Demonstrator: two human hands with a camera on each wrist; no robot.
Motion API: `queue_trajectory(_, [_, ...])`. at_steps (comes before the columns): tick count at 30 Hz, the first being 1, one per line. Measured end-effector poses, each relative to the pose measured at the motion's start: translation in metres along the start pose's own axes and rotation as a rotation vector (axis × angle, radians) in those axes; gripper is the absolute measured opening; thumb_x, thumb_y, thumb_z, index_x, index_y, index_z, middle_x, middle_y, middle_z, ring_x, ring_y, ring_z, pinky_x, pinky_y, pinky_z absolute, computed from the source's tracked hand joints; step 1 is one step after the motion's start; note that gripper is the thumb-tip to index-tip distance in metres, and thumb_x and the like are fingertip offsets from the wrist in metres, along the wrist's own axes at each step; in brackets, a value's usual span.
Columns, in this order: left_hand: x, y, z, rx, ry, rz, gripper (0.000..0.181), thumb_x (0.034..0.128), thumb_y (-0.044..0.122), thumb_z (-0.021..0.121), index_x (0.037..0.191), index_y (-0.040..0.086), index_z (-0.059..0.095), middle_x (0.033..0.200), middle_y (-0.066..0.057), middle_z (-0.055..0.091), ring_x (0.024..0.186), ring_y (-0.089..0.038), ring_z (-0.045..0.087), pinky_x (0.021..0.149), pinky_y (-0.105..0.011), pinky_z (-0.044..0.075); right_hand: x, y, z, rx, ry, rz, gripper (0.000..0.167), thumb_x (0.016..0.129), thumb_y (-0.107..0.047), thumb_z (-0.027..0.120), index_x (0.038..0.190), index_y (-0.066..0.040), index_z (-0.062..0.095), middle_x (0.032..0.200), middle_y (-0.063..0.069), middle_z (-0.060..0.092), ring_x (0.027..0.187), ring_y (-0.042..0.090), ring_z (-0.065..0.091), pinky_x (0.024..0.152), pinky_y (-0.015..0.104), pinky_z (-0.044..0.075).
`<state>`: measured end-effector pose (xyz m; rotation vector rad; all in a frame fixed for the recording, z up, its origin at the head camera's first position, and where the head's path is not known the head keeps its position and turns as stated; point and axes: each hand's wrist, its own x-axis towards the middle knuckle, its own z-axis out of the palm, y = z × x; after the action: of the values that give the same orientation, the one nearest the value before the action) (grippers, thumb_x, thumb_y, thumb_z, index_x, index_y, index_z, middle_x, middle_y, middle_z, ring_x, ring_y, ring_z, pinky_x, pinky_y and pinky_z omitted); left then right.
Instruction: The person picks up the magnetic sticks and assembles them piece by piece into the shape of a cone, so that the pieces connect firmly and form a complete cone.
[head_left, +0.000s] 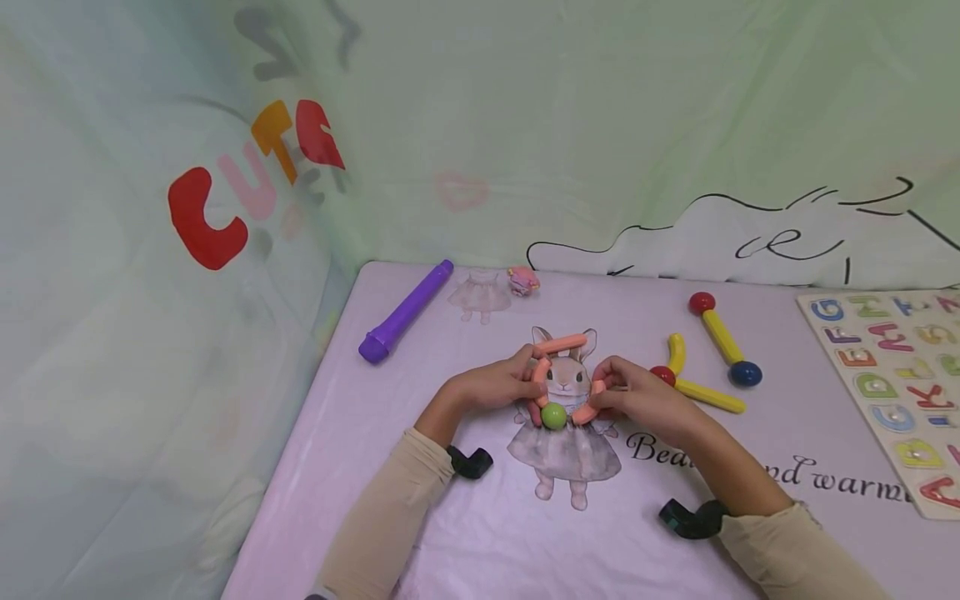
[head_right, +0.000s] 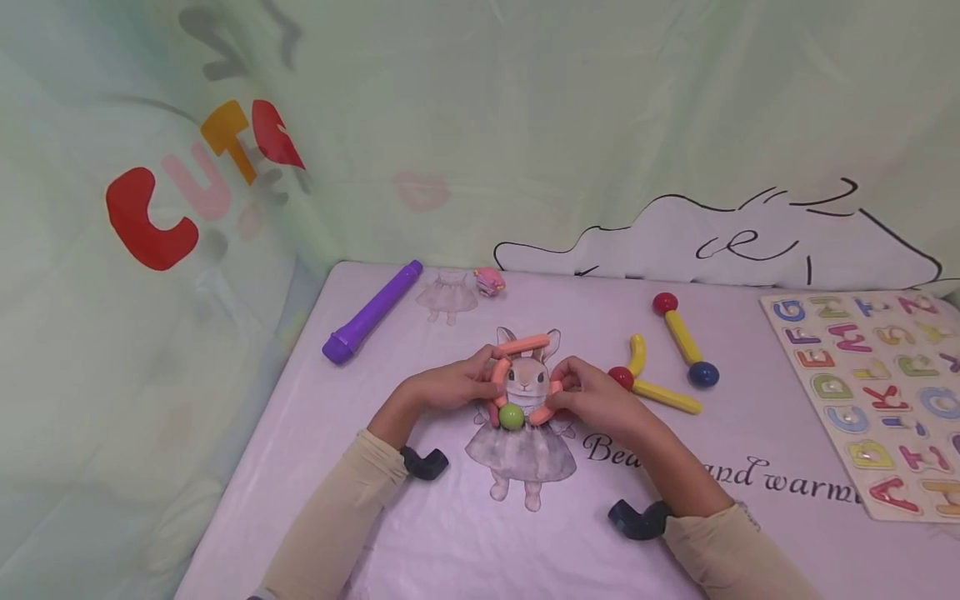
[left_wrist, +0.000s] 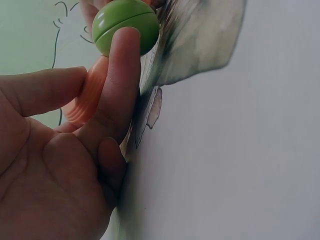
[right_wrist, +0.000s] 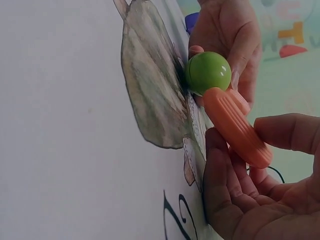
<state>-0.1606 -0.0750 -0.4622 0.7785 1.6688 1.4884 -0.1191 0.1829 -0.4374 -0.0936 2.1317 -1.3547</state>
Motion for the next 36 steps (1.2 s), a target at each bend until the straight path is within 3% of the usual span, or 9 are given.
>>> queue_trajectory(4, [-0.0015, 0.002, 0.0002, 0.016, 0.008, -0.013, 0.085, 0.1012, -0.005, 0.047, 0.154, 0.057, 0.024, 0.089, -0.013, 0.045, 0.075, -0.032, 0.065, 0.076, -0.047, 0.06, 0.0003, 0.0006, 0.0001, -0.012, -0.005, -0.006, 0.042, 0.098, -0.023, 0.066, 0.127, -0.001, 0.046, 0.107, 0.012, 0.06, 0.096, 0.023, 0.059, 0.079, 0.028, 0.051])
queue_trajectory(11, [-0.0025, 0.0053, 0.0007, 0.012, 0.009, -0.014, 0.084, 0.1018, -0.005, 0.046, 0.154, 0.057, 0.025, 0.092, -0.015, 0.044, 0.076, -0.033, 0.067, 0.078, -0.047, 0.06, -0.0002, 0.0014, -0.0006, -0.007, -0.017, -0.008, 0.042, 0.099, -0.025, 0.066, 0.127, -0.001, 0.046, 0.103, 0.009, 0.061, 0.098, 0.022, 0.057, 0.081, 0.029, 0.048])
queue_trajectory(23, [-0.003, 0.0076, 0.0011, 0.002, 0.0, -0.017, 0.083, 0.1026, -0.004, 0.046, 0.154, 0.058, 0.025, 0.088, -0.013, 0.044, 0.078, -0.045, 0.064, 0.078, -0.047, 0.06, -0.0018, 0.0007, -0.0009, 0.011, -0.045, -0.018, 0.04, 0.098, -0.021, 0.066, 0.125, 0.001, 0.046, 0.101, 0.01, 0.062, 0.097, 0.022, 0.059, 0.081, 0.027, 0.05])
queue_trajectory(28, [-0.0031, 0.0064, 0.0009, 0.025, 0.01, -0.021, 0.077, 0.1059, 0.001, 0.046, 0.153, 0.059, 0.026, 0.086, -0.007, 0.039, 0.076, -0.045, 0.065, 0.073, -0.045, 0.06, -0.0024, 0.0021, -0.0024, -0.032, -0.088, -0.011, 0.037, 0.096, -0.021, 0.07, 0.12, 0.0, 0.054, 0.099, 0.011, 0.064, 0.094, 0.023, 0.062, 0.078, 0.028, 0.053])
queue_trajectory(32, [-0.0032, 0.0066, 0.0, 0.037, 0.005, -0.037, 0.071, 0.1085, 0.01, 0.046, 0.153, 0.06, 0.024, 0.089, -0.017, 0.048, 0.074, -0.045, 0.065, 0.065, -0.041, 0.055, -0.0046, 0.0025, -0.0033, -0.073, -0.128, -0.023, 0.031, 0.094, -0.021, 0.072, 0.114, -0.001, 0.061, 0.095, 0.01, 0.067, 0.09, 0.023, 0.062, 0.077, 0.029, 0.053])
queue_trajectory(34, [-0.0039, 0.0068, 0.0001, 0.061, 0.003, -0.068, 0.065, 0.1092, 0.015, 0.046, 0.155, 0.056, 0.023, 0.091, -0.019, 0.055, 0.071, -0.04, 0.064, 0.063, -0.038, 0.053, -0.0062, 0.0021, -0.0039, -0.115, -0.135, -0.028, 0.029, 0.094, -0.023, 0.073, 0.112, -0.003, 0.064, 0.095, 0.008, 0.068, 0.09, 0.022, 0.061, 0.077, 0.029, 0.053])
queue_trajectory(36, [-0.0046, 0.0071, 0.0004, 0.091, 0.01, -0.12, 0.049, 0.1096, 0.02, 0.047, 0.153, 0.041, 0.035, 0.089, -0.016, 0.062, 0.069, -0.031, 0.063, 0.064, -0.034, 0.052, -0.0075, 0.0019, -0.005, -0.158, -0.14, -0.041, 0.028, 0.093, -0.025, 0.074, 0.111, -0.005, 0.066, 0.095, 0.007, 0.068, 0.09, 0.022, 0.06, 0.079, 0.029, 0.053])
